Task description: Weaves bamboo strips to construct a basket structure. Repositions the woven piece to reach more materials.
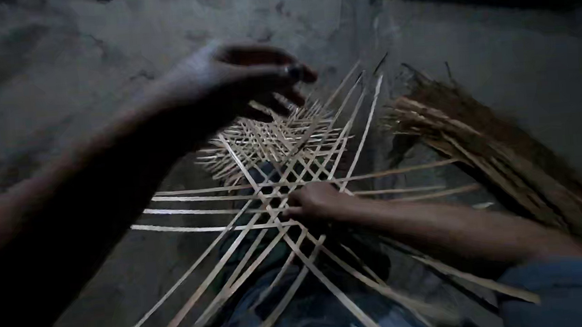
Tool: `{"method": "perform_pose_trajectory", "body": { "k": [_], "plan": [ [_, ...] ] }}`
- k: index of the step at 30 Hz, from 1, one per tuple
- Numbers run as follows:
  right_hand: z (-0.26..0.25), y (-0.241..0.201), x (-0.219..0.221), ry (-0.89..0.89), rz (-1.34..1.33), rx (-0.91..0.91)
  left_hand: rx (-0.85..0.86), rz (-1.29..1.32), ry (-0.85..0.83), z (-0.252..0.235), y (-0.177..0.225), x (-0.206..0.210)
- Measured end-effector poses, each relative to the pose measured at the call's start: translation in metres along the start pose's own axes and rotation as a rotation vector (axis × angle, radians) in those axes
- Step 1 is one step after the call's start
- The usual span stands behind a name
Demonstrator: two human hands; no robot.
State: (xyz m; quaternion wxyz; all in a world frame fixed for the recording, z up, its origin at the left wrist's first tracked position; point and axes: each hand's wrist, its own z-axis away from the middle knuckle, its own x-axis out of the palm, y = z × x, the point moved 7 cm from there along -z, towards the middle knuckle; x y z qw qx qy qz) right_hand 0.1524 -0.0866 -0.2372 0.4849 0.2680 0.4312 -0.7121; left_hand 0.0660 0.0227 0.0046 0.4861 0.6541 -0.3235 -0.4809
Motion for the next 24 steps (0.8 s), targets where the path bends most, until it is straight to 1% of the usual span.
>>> {"method": "perform_pose_trajectory", "body": {
  "k": [1,2,3,4,5,6,7,9,12,15,16,17,19,20,21,22,24],
  "plan": [
    [0.003,-0.003,0.021,0.013,-0.037,0.004,-0.071,-0.122,-0.003,-0.006,-0.042,0.014],
    [0.007,-0.006,0.035,0.062,-0.067,0.019,-0.141,-0.311,-0.019,-0.004,-0.086,0.034],
    [0.011,-0.006,0.043,0.179,-0.079,0.0,-0.138,-0.499,-0.058,0.002,-0.127,0.057],
    [0.016,-0.004,0.047,0.31,-0.09,-0.032,-0.101,-0.663,-0.102,0.012,-0.166,0.081],
    [0.022,-0.001,0.051,0.429,-0.104,-0.069,-0.086,-0.779,-0.158,0.025,-0.202,0.104],
    [0.026,0.003,0.054,0.548,-0.094,-0.119,-0.083,-0.847,-0.191,0.038,-0.229,0.122],
    [0.031,0.005,0.056,0.601,-0.089,-0.151,-0.083,-0.875,-0.202,0.048,-0.248,0.136],
    [0.039,0.007,0.056,0.618,-0.104,-0.168,-0.087,-0.877,-0.156,0.059,-0.26,0.151],
    [0.049,0.014,0.055,0.703,-0.124,-0.124,-0.047,-0.89,-0.117,0.056,-0.258,0.163],
    [0.054,0.021,0.065,0.76,-0.108,-0.08,0.007,-0.91,-0.131,0.052,-0.254,0.171],
    [0.053,0.023,0.067,0.766,-0.109,-0.07,0.029,-0.888,-0.098,0.053,-0.253,0.169],
    [0.052,0.024,0.068,0.77,-0.108,-0.067,0.059,-0.85,-0.016,0.054,-0.251,0.163],
    [0.048,0.023,0.069,0.78,-0.083,-0.081,0.103,-0.774,0.245,0.058,-0.247,0.142],
    [0.045,0.023,0.069,0.783,-0.068,-0.083,0.092,-0.753,0.361,0.059,-0.248,0.13],
    [0.043,0.022,0.068,0.779,-0.06,-0.079,0.052,-0.753,0.422,0.059,-0.25,0.121],
    [0.042,0.021,0.068,0.764,-0.051,-0.071,0.009,-0.776,0.447,0.058,-0.252,0.116],
    [0.04,0.021,0.068,0.741,-0.038,-0.065,-0.071,-0.822,0.439,0.056,-0.253,0.115]
  ]
}}
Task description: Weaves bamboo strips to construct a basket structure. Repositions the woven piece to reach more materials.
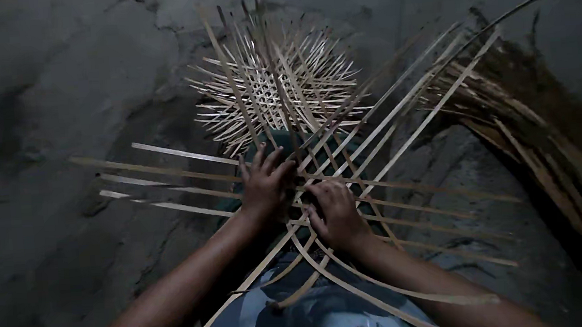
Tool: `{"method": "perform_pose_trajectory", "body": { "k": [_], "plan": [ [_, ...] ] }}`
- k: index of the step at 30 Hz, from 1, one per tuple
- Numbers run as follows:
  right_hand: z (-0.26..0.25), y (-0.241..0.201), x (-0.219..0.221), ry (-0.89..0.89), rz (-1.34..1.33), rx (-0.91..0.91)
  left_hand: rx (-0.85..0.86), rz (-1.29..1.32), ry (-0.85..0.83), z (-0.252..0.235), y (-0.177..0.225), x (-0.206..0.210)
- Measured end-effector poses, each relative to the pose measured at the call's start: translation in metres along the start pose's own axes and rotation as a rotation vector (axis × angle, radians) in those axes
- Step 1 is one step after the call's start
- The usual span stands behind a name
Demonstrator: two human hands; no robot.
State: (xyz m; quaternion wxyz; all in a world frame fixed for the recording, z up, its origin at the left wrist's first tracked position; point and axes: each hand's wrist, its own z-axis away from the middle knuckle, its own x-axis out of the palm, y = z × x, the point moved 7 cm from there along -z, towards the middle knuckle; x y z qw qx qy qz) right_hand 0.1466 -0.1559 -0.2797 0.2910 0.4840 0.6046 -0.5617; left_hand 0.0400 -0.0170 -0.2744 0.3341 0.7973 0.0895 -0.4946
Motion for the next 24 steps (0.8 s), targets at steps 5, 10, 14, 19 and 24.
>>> {"method": "perform_pose_trajectory", "body": {
  "k": [5,10,14,19,24],
  "plan": [
    [-0.001,0.003,0.001,-0.014,0.003,0.002,-0.002,0.004,0.054,0.007,0.0,0.011],
    [0.0,0.004,0.0,0.034,0.006,-0.002,0.01,0.025,0.08,0.009,-0.003,0.019],
    [0.001,0.005,0.002,0.042,0.01,0.009,0.014,0.023,0.086,0.008,-0.004,0.02],
    [0.002,0.004,0.0,0.054,0.009,0.001,-0.005,0.024,0.086,0.009,-0.004,0.019],
    [0.001,0.005,-0.002,0.084,-0.002,-0.005,-0.025,0.007,0.101,0.009,-0.005,0.019]
  ]
}}
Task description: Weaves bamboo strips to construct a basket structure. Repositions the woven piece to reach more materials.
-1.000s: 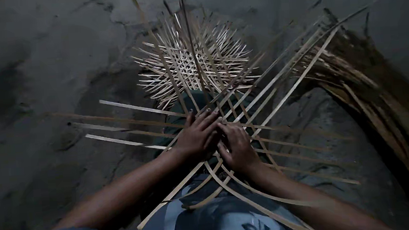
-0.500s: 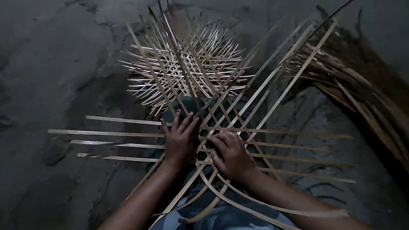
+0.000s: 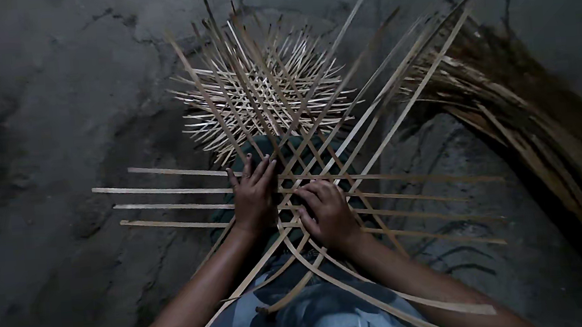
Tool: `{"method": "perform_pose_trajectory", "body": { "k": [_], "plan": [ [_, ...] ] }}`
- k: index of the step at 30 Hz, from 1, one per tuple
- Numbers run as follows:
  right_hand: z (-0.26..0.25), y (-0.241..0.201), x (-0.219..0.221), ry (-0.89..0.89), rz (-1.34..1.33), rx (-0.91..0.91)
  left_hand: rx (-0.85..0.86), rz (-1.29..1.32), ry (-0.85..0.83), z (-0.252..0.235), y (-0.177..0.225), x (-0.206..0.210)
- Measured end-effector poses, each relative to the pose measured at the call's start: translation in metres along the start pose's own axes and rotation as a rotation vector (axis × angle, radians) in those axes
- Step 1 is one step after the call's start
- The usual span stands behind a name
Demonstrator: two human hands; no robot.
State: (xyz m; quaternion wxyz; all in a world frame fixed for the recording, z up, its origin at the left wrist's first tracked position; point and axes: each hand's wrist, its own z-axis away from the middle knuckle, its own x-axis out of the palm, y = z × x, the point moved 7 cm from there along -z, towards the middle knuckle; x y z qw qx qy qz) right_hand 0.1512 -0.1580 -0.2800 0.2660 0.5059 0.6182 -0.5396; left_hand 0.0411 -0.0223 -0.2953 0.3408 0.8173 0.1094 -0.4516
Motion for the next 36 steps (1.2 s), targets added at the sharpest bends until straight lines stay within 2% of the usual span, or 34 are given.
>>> {"method": "perform_pose_trajectory", "body": {
  "k": [5,10,12,13,16,18,20,22,25,27,28,31,36],
  "plan": [
    [0.002,0.0,0.001,-0.017,-0.014,-0.003,0.02,0.005,0.005,0.0,0.0,-0.002],
    [0.004,-0.004,-0.02,-0.108,-0.096,-0.013,-0.012,-0.063,-0.031,0.011,0.009,-0.023],
    [0.011,-0.002,-0.021,-0.111,-0.074,-0.047,0.047,-0.103,-0.042,0.019,0.014,-0.025],
    [0.017,0.001,-0.016,-0.108,-0.069,-0.063,0.083,-0.127,-0.097,0.021,0.016,-0.02],
    [0.027,0.01,0.0,-0.086,-0.056,-0.092,0.088,-0.226,-0.407,0.018,0.018,0.003],
    [0.022,0.011,-0.002,-0.14,-0.068,-0.079,0.086,-0.239,-0.47,0.014,0.019,0.007],
    [0.002,0.014,-0.018,-0.274,-0.09,-0.022,0.071,-0.223,-0.488,0.012,0.02,0.009],
    [-0.034,0.029,-0.047,-0.28,-0.15,0.111,0.063,-0.188,-0.47,0.012,0.019,0.009],
    [-0.091,0.092,-0.074,-0.117,-0.337,0.47,0.053,-0.114,-0.42,0.015,0.016,0.008],
    [-0.118,0.137,-0.06,-0.064,-0.597,0.779,0.037,-0.081,-0.45,0.016,0.014,0.008],
    [-0.127,0.15,-0.048,-0.077,-0.704,0.879,0.037,-0.07,-0.458,0.017,0.013,0.009],
    [-0.146,0.158,-0.027,-0.163,-0.877,0.902,0.045,-0.055,-0.454,0.016,0.011,0.009],
    [-0.15,0.136,-0.015,-0.457,-1.086,0.732,0.062,-0.055,-0.41,0.016,0.007,0.009]
  ]
}}
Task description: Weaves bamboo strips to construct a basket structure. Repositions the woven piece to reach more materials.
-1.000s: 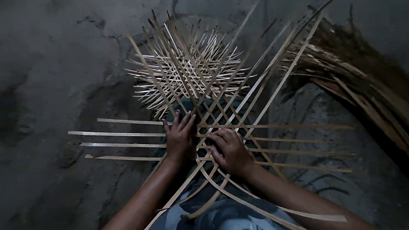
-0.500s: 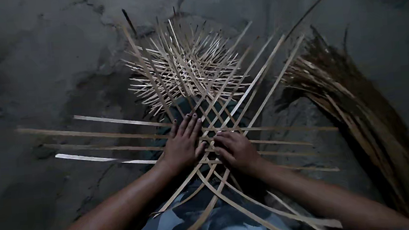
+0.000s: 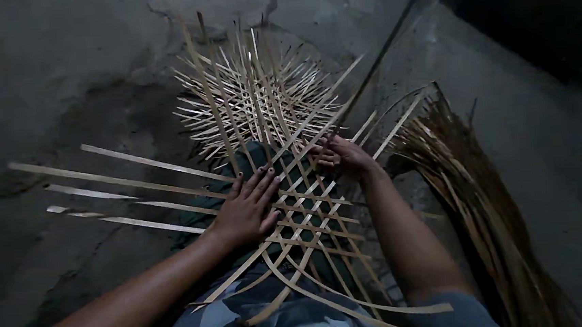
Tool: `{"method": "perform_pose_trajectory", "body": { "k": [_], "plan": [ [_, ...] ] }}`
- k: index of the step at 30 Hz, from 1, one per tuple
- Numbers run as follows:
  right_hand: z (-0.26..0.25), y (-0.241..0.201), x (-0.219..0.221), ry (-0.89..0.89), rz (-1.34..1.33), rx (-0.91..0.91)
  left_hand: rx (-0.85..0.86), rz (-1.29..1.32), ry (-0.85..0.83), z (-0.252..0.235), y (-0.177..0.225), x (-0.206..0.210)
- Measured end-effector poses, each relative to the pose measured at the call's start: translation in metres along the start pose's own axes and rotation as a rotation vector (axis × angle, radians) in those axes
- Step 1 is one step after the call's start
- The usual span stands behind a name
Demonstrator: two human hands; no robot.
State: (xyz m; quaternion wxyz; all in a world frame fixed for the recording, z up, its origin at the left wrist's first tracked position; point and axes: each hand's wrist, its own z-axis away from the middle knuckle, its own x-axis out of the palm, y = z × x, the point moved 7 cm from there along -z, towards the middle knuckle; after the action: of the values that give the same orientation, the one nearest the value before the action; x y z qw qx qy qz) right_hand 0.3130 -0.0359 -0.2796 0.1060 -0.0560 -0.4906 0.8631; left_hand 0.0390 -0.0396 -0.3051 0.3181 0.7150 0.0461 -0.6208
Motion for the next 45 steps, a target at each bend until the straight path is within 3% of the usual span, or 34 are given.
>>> {"method": "perform_pose_trajectory", "body": {
  "k": [3,7,10,16,19,21,23,25,27,30,33,40,45],
  "plan": [
    [0.009,0.006,0.002,0.021,-0.067,-0.023,0.011,0.019,-0.004,-0.001,0.0,0.0],
    [0.028,0.017,-0.011,0.494,-0.374,-0.155,0.002,0.016,-0.02,-0.002,-0.001,0.001],
    [0.039,0.003,-0.017,0.621,-0.266,-0.233,0.005,0.017,0.007,-0.002,-0.001,0.0],
    [-0.006,-0.02,0.003,0.337,0.053,0.048,0.012,0.025,0.038,0.0,0.001,-0.002],
    [-0.03,-0.016,0.004,0.217,0.055,0.04,0.007,0.042,0.019,0.0,0.0,-0.003],
    [-0.037,-0.011,0.012,0.02,-0.03,-0.029,0.004,0.062,0.008,0.001,-0.001,-0.005],
    [-0.029,-0.011,0.03,-0.197,-0.041,-0.016,0.008,0.073,0.013,0.001,-0.002,-0.005],
    [-0.018,-0.014,0.044,-0.27,0.02,0.003,0.013,0.092,0.026,0.001,-0.002,-0.005],
    [-0.012,-0.013,0.042,-0.047,0.082,-0.044,0.019,0.102,0.021,0.001,-0.001,-0.005],
    [0.012,-0.004,0.033,0.445,-0.205,-0.145,0.026,0.096,0.031,0.001,-0.002,-0.006],
    [0.025,-0.009,0.029,0.61,-0.251,-0.204,0.022,0.087,0.027,0.0,-0.003,-0.005],
    [-0.023,-0.034,0.048,0.234,0.198,0.069,0.006,0.096,-0.015,0.001,-0.002,-0.004],
    [-0.035,-0.044,0.064,-0.033,0.261,-0.115,0.002,0.115,0.006,0.003,-0.003,-0.007]
  ]
}}
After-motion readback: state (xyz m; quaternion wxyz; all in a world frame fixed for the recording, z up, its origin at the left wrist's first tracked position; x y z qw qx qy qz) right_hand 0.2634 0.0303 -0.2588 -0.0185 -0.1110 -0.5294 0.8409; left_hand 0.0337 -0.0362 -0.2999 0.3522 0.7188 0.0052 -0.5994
